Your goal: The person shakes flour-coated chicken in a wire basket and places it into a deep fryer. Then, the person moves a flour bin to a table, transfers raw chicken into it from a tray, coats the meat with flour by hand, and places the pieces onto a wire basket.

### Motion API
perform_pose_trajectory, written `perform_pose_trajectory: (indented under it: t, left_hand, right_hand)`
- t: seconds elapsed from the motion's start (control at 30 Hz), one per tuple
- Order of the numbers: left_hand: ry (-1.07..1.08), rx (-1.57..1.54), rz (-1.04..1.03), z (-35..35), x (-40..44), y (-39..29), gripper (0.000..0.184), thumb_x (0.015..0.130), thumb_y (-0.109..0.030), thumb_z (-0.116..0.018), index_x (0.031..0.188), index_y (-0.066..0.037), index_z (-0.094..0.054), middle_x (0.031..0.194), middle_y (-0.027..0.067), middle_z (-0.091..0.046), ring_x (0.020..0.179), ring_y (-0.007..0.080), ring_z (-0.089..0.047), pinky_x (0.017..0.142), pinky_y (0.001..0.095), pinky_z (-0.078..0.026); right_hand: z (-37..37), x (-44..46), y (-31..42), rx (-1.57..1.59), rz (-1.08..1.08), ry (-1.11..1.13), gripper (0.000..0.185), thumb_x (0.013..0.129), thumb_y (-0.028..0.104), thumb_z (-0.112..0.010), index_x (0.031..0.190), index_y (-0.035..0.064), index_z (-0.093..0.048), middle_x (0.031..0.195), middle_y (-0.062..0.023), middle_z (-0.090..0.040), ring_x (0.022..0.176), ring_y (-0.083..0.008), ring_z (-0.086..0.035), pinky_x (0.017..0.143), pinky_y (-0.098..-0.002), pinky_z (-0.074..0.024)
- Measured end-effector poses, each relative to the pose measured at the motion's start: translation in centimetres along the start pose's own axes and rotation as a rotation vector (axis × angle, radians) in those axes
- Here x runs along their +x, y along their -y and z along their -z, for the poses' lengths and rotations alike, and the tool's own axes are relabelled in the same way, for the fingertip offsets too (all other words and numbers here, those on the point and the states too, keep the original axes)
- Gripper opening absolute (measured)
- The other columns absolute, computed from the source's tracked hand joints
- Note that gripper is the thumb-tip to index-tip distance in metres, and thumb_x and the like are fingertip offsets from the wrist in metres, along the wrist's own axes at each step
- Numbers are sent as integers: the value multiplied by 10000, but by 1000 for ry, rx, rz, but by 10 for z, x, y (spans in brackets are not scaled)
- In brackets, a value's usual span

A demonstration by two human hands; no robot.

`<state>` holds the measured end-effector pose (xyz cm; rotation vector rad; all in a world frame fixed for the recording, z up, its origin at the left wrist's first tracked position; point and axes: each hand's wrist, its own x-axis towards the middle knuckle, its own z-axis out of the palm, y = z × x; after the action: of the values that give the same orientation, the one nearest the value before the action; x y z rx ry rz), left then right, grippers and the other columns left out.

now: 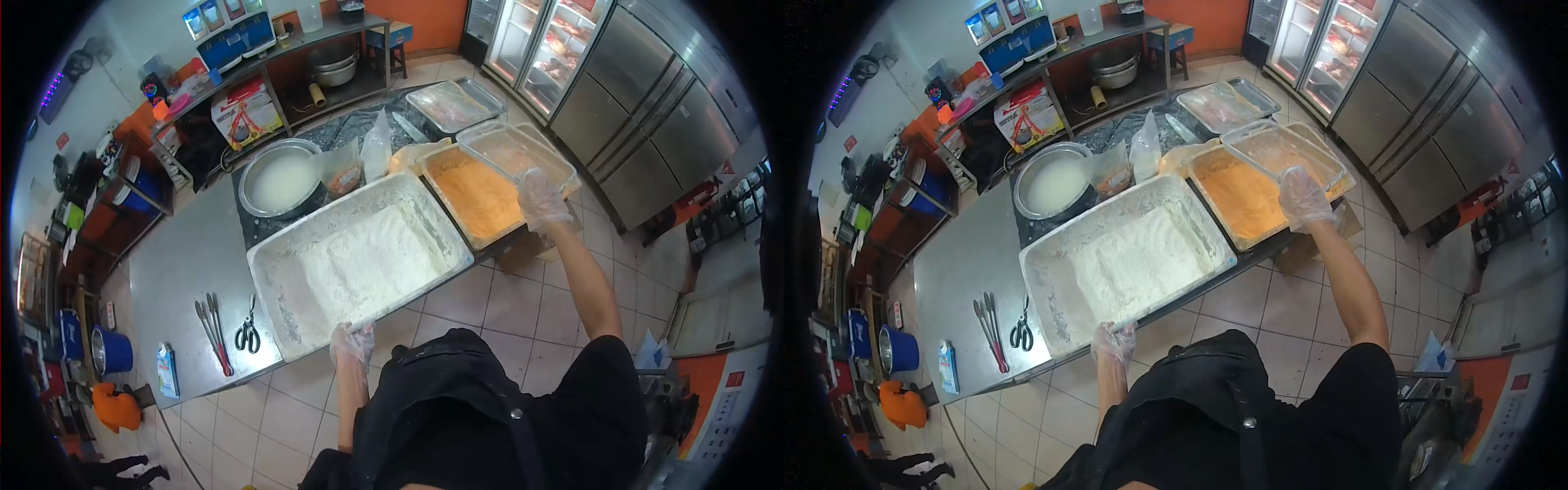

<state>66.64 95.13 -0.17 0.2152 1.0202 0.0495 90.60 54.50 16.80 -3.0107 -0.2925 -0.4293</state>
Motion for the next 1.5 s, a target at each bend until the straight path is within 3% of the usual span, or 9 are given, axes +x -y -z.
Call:
perform_pose_trajectory:
  t: [0.37, 0.6, 0.77, 0.93, 1.03, 1.23, 1.37, 1.43, 1.5]
  left_hand:
    - [170, 91, 154, 15, -19, -9, 406, 897, -234, -454, 1092, 121, -456, 951, 267, -586, 716, 342, -620, 570, 354, -571]
    - [41, 975, 68, 11, -69, -43, 320, 899, -254, -498, 1083, 8, -508, 937, 178, -600, 689, 270, -630, 559, 305, -507]
    - [104, 971, -237, -17, -94, -64, 406, 894, -288, -520, 1177, 2, -499, 1024, 145, -603, 753, 223, -622, 639, 281, -488]
    - [299, 1118, -402, -86, -85, -59, 637, 898, -414, -517, 1359, 3, -379, 1216, 171, -559, 875, 232, -633, 746, 293, -498]
    - [331, 1087, -421, -142, -91, -24, 517, 883, -321, -593, 1266, 13, -496, 1115, 166, -618, 816, 207, -652, 682, 268, -525]
    - [349, 1160, -444, -217, -41, 34, 584, 867, -369, -610, 1293, 3, -466, 1136, 195, -604, 847, 238, -660, 677, 274, -538]
    - [299, 1148, -533, -293, -13, 77, 579, 871, -378, -602, 1289, 0, -470, 1155, 186, -599, 874, 255, -659, 711, 292, -543]
    - [306, 1144, -568, -345, 4, 100, 551, 883, -352, -592, 1293, -5, -465, 1184, 180, -583, 900, 256, -653, 743, 302, -538]
    - [232, 1181, -543, -415, 23, 132, 509, 892, -310, -586, 1285, -9, -465, 1172, 161, -586, 923, 234, -641, 758, 301, -530]
  right_hand:
    - [-43, -25, 72, 109, 144, 67, 155, 804, 99, -450, 839, 7, -570, 768, -195, -587, 671, -360, -611, 568, -440, -487]
    - [-108, -55, 143, 164, 377, -71, 146, 761, 98, -481, 783, -27, -553, 657, -148, -530, 563, -302, -569, 499, -386, -453]
    - [-56, -83, 171, 385, 214, 66, 136, 746, 76, -488, 792, -27, -564, 762, -225, -562, 704, -357, -588, 615, -430, -468]
    - [-115, -81, 151, 419, 248, 139, 156, 751, 105, -513, 788, -33, -575, 791, -234, -581, 746, -390, -593, 659, -432, -473]
    - [-81, -61, 144, 403, 234, 405, 278, 799, 185, -548, 887, -77, -580, 820, -268, -591, 823, -391, -597, 741, -422, -480]
    - [0, 42, 34, 862, -145, 408, 402, 827, 367, -553, 1028, 24, -613, 851, -254, -613, 800, -380, -609, 713, -428, -478]
    - [-115, 196, -111, 610, -25, 239, 322, 821, 320, -522, 888, 35, -656, 838, -236, -630, 777, -405, -610, 707, -460, -482]
    - [-158, 274, -149, 58, 286, 112, 328, 814, 323, -515, 942, 61, -666, 919, -225, -642, 817, -400, -614, 739, -466, -483]
    - [-241, 344, -181, -12, 361, -89, 352, 819, 333, -515, 979, 58, -665, 968, -224, -636, 851, -386, -617, 742, -462, -493]
